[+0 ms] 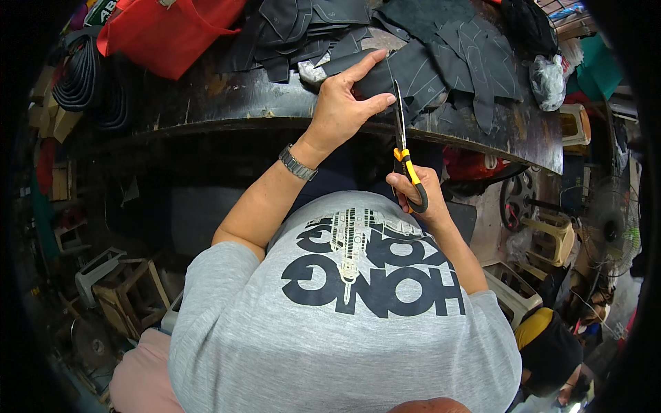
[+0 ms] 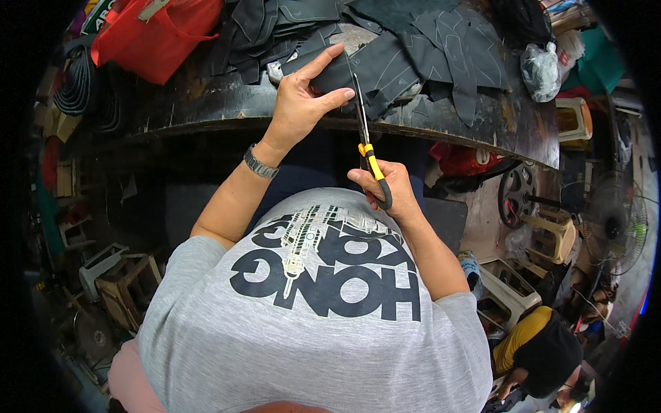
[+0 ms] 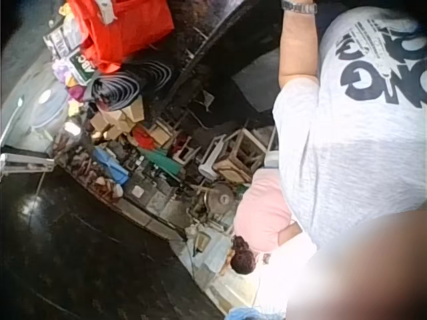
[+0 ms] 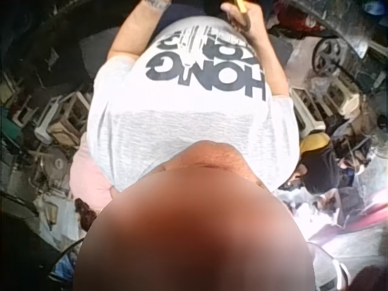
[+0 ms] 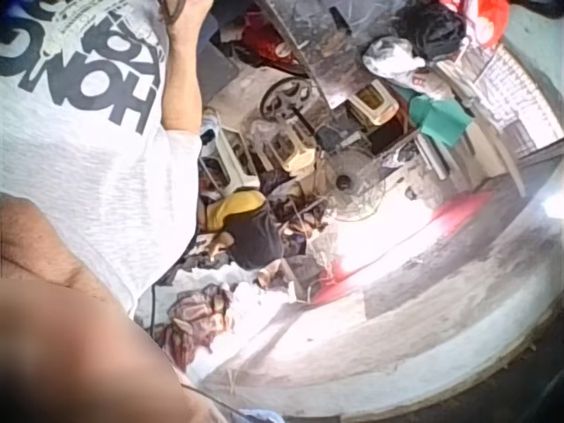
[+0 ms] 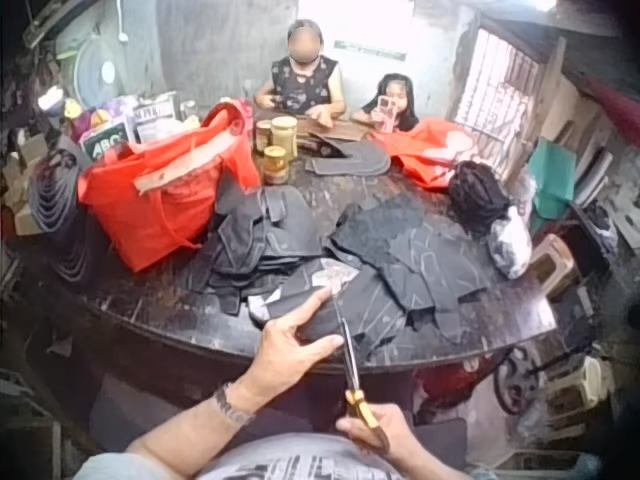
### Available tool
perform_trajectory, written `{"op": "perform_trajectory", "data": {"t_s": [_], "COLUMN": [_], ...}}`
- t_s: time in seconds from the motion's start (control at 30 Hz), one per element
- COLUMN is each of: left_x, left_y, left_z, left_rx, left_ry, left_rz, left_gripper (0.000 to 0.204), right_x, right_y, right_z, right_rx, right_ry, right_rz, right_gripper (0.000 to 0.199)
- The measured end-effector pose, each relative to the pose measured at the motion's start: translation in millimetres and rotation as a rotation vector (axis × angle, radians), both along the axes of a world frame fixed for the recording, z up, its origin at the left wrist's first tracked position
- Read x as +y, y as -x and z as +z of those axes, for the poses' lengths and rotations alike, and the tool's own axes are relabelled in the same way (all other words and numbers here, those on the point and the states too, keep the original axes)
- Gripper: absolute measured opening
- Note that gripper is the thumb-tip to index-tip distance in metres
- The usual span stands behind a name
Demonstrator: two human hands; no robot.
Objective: The person uses shears to cut black leather pieces on a workbench, following drawn outlines. They repeatedly pick up pieces, cut along marked lines, and set the cut pieces aside on the table.
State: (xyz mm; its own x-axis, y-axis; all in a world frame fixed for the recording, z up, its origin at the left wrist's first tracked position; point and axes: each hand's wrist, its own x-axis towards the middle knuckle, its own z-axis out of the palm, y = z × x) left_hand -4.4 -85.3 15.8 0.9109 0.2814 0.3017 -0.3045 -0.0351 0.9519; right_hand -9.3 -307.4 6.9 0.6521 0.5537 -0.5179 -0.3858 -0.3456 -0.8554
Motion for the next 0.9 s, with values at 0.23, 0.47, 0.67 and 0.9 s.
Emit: {"op": "perform_trajectory", "data": {"t_s": [0.23, 0.47, 0.67, 0.9], "left_x": [0.5, -4.9, -6.1, -9.3], "left_y": [3.8, 8.8, 10.3, 13.7], "left_z": [2.4, 2.6, 1.5, -1.2], "left_rx": [0.05, 0.062, 0.067, 0.076], "left_ry": [0.087, 0.065, 0.089, 0.081], "left_rz": [-0.072, -0.081, -0.082, -0.15], "left_gripper": [0.071, 0.081, 0.083, 0.086], "right_x": [3.7, 4.8, 3.6, 7.4], "right_y": [-10.3, -9.0, -2.9, -9.3], "right_z": [3.1, -0.3, -1.9, -0.4], "right_rx": [0.032, 0.019, 0.018, 0.035], "right_ry": [-0.046, -0.105, -0.025, -0.12], "right_rz": [0.034, 0.038, 0.03, 0.01], "right_gripper": [0.034, 0.034, 0.034, 0.039]}}
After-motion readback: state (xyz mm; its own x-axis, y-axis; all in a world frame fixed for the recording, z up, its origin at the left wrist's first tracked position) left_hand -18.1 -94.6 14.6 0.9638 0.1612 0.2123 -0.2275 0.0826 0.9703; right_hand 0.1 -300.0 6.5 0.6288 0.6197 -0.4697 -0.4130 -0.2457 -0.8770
